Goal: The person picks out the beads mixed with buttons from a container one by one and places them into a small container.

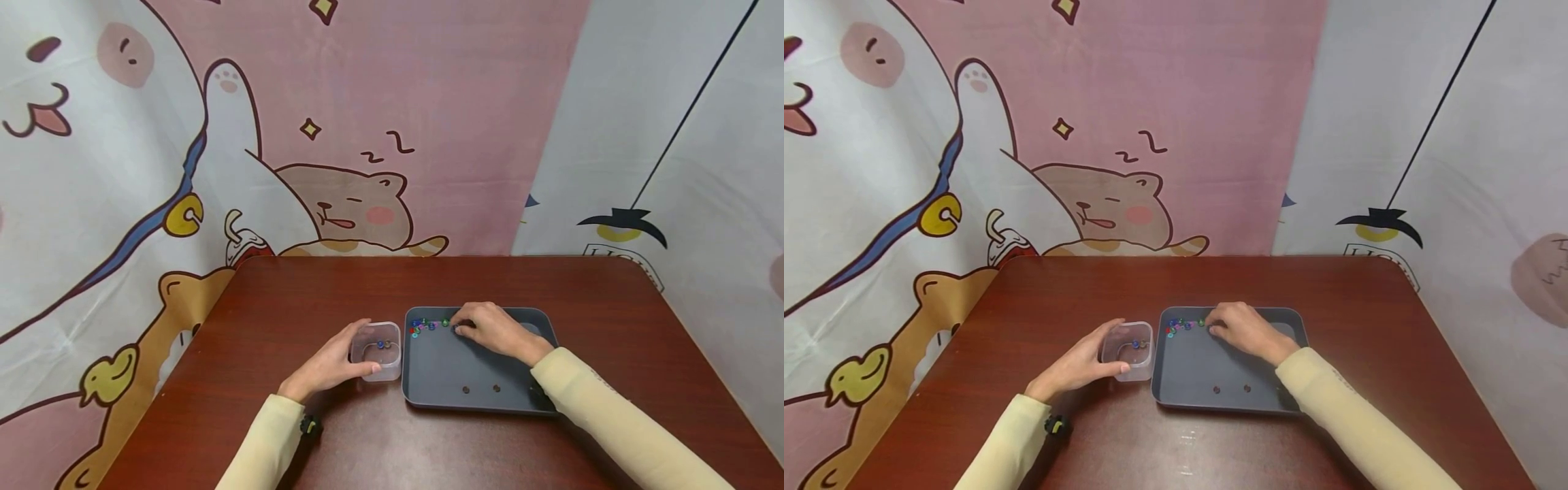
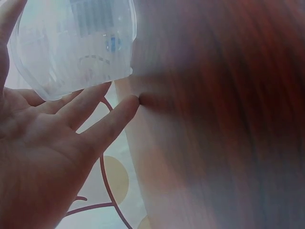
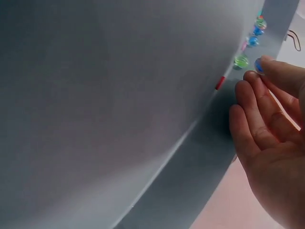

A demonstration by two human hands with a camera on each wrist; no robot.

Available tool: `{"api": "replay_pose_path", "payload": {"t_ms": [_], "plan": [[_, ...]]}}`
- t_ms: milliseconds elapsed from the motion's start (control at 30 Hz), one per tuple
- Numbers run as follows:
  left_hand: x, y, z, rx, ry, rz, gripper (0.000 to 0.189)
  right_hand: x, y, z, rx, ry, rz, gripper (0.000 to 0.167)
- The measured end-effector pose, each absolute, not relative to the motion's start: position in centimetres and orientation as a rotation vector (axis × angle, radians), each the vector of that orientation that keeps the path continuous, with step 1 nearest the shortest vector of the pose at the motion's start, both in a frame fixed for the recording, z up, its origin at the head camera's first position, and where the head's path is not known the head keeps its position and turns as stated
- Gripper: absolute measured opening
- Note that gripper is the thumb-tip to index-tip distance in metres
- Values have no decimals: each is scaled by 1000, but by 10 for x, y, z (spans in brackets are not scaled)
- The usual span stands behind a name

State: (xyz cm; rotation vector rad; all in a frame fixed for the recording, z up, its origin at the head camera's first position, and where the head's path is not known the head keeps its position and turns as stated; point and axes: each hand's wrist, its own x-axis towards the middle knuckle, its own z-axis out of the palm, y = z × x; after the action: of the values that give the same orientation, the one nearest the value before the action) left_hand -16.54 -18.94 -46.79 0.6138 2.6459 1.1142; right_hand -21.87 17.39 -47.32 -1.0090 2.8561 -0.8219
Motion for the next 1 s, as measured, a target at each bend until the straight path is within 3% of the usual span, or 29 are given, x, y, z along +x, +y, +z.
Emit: {"api": "replay_pose_path", "payload": {"t_ms": [1000], "plan": [[-165, -189, -467, 619, 2638, 1120, 96, -212, 162, -424, -953, 2832, -1267, 19]]}}
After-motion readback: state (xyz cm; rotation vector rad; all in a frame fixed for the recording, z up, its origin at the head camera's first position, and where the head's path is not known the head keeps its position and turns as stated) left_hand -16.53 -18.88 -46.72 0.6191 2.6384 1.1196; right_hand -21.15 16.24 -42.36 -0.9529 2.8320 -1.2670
